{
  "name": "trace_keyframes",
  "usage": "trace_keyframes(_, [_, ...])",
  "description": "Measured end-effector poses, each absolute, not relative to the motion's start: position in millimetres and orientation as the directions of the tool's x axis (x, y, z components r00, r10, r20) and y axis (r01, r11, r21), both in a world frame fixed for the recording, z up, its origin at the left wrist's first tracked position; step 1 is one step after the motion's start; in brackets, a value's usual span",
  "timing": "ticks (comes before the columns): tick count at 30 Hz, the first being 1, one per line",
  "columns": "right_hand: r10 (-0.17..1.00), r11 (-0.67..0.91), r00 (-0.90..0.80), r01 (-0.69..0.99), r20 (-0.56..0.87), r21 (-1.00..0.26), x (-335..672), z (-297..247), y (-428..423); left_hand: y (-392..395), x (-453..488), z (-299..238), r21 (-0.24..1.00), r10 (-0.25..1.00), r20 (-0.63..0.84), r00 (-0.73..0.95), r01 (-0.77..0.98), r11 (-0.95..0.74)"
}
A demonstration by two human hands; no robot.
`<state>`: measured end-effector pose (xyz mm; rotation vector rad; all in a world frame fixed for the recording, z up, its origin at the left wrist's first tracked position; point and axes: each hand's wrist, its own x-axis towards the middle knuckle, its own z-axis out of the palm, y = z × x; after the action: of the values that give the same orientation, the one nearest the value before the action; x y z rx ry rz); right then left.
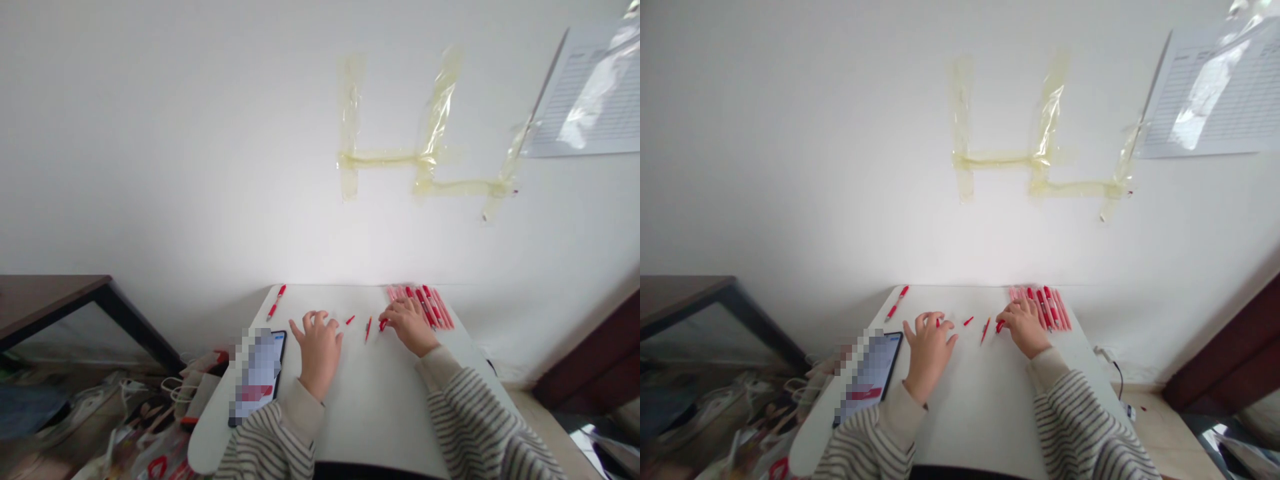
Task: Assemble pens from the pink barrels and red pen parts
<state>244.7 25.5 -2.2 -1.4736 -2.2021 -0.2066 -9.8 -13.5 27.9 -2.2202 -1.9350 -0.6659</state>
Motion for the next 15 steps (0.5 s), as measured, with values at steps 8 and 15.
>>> trace_keyframes(8, [0.852,0.388,-0.298,0.911,0.431,-0.137,239.1,-4.5,25.4,-42.1,-20.6,16.0,0.160,0.919,0.379,0.108,0.971,-0.180])
trace_keyframes(15, [0.864,0.391,-0.304,0.907,0.402,-0.155,240.0,-8.7,26.6,-44.6,-17.4,11.5,0.189,0.920,0.381,0.087,0.967,-0.169])
